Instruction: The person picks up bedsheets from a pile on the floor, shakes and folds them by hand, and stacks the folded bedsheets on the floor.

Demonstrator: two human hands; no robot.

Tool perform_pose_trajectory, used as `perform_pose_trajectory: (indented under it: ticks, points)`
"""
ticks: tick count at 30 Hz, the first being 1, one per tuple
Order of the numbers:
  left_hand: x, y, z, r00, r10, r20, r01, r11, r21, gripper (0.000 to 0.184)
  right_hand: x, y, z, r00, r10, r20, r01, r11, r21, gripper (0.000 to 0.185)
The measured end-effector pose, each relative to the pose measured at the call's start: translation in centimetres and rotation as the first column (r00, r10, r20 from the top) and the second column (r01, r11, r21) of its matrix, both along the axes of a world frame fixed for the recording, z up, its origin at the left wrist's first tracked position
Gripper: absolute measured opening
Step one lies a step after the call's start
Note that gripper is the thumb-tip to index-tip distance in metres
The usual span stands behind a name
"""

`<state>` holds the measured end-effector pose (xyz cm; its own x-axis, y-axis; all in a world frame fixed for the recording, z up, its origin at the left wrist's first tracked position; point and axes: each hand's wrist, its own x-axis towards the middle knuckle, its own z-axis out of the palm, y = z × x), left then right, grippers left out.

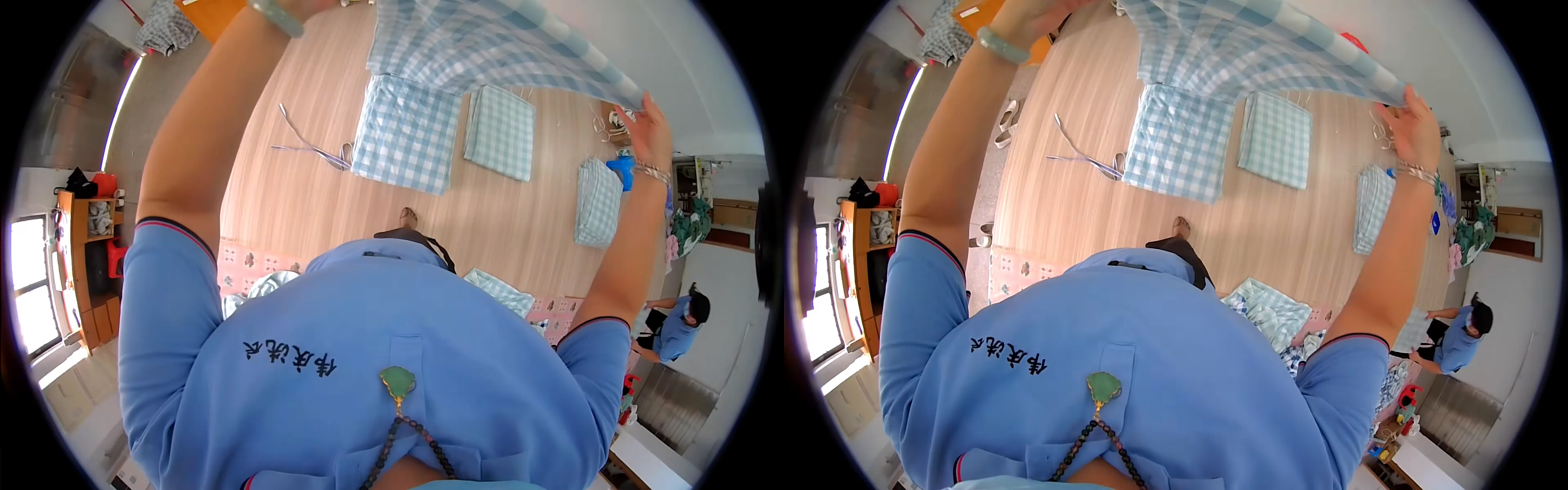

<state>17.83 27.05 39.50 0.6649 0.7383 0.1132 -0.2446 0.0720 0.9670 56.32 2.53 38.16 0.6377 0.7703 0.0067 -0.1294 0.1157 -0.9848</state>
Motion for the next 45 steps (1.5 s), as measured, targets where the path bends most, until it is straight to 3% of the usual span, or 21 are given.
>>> perform_pose_trajectory:
  ticks: [3,5,8,12,15,18,20,22,23,27,29,30,32,33,34,35,37,39,42,44,45]
  points:
    - [-2.1,-2.2,0.7,0.994,-0.055,0.094,0.053,0.998,0.026,0.020,-1.6,-2.2,1.2,0.996,0.048,0.073,-0.051,0.998,0.035,0.021]
    - [-3.8,-5.2,0.1,0.995,-0.045,0.094,0.054,0.994,-0.090,0.022,-4.5,-4.4,0.9,0.993,0.074,0.087,-0.076,0.997,0.015,0.020]
    - [-7.1,-6.1,-6.2,0.999,-0.044,-0.004,0.044,0.998,0.041,0.031,-7.6,-8.7,-3.1,0.997,0.082,0.007,-0.082,0.997,-0.010,0.021]
    - [-12.2,-12.3,-12.9,0.989,0.011,-0.149,-0.045,0.973,-0.226,0.031,-13.5,-14.6,-10.8,0.998,0.056,-0.025,-0.060,0.980,-0.191,0.021]
    - [-15.5,-17.0,-20.9,0.971,0.022,-0.239,-0.128,0.889,-0.439,0.028,-16.6,-18.1,-19.5,0.984,0.035,-0.175,-0.099,0.923,-0.372,0.020]
    - [-18.5,-19.9,-34.0,0.917,-0.097,-0.388,-0.201,0.726,-0.657,0.026,-17.5,-21.8,-32.3,0.937,0.020,-0.347,-0.236,0.771,-0.592,0.018]
    - [-18.7,-20.0,-40.2,0.874,-0.186,-0.449,-0.298,0.526,-0.797,0.031,-18.0,-21.4,-38.6,0.903,-0.077,-0.423,-0.276,0.650,-0.708,0.022]
    - [-17.8,-18.7,-44.2,0.804,-0.195,-0.562,-0.386,0.547,-0.743,0.033,-18.0,-18.9,-41.2,0.891,-0.157,-0.426,-0.250,0.614,-0.749,0.023]
    - [-16.7,-17.4,-44.9,0.725,-0.206,-0.657,-0.449,0.582,-0.678,0.035,-17.4,-17.2,-42.0,0.878,-0.241,-0.412,-0.208,0.584,-0.785,0.025]
    - [-10.4,-9.7,-45.1,0.710,-0.170,-0.684,-0.546,0.480,-0.686,0.032,-11.7,-8.9,-43.5,0.882,-0.193,-0.430,-0.254,0.573,-0.779,0.025]
    - [-6.6,-4.2,-46.2,0.629,-0.230,-0.743,-0.522,0.583,-0.623,0.027,-7.1,-3.9,-45.1,0.883,-0.223,-0.413,-0.222,0.576,-0.786,0.027]
    - [-4.4,-1.2,-47.5,0.643,-0.178,-0.745,-0.531,0.597,-0.601,0.022,-3.5,-2.6,-48.5,0.954,-0.022,-0.298,-0.230,0.581,-0.781,0.028]
    - [0.6,5.4,-49.1,0.634,-0.109,-0.766,-0.506,0.690,-0.517,0.017,1.5,2.2,-50.4,0.977,0.047,-0.209,-0.195,0.598,-0.777,0.029]
    - [3.7,8.7,-48.2,0.617,-0.090,-0.782,-0.468,0.757,-0.456,0.018,4.3,5.5,-50.5,0.973,-0.013,-0.230,-0.178,0.593,-0.785,0.029]
    - [7.0,11.3,-45.4,0.682,0.051,-0.729,-0.497,0.764,-0.411,0.020,7.0,8.9,-50.5,0.966,-0.074,-0.249,-0.159,0.589,-0.793,0.030]
    - [8.9,15.0,-46.9,0.737,0.049,-0.674,-0.365,0.868,-0.336,0.022,9.0,12.0,-49.8,0.967,-0.115,-0.227,-0.091,0.678,-0.730,0.029]
    - [14.4,18.1,-42.4,0.786,0.488,-0.379,-0.616,0.670,-0.414,0.039,11.9,17.6,-45.9,0.930,-0.305,-0.207,0.164,0.846,-0.507,0.030]
    - [16.1,19.9,-39.2,0.830,0.546,-0.111,-0.535,0.725,-0.435,0.049,12.4,21.6,-41.7,0.898,-0.427,-0.112,0.349,0.842,-0.412,0.029]
    - [15.0,18.4,-36.2,0.900,0.407,-0.154,-0.434,0.818,-0.376,0.045,13.1,23.3,-41.0,0.924,-0.379,-0.056,0.315,0.833,-0.456,0.025]
    - [11.8,15.8,-38.0,0.871,0.230,-0.434,-0.390,0.861,-0.327,0.038,12.6,23.1,-42.6,0.959,-0.277,-0.064,0.211,0.844,-0.493,0.022]
    - [9.5,13.5,-38.8,0.804,0.137,-0.579,-0.353,0.893,-0.278,0.035,11.6,22.2,-43.5,0.993,-0.114,-0.039,0.066,0.784,-0.618,0.019]
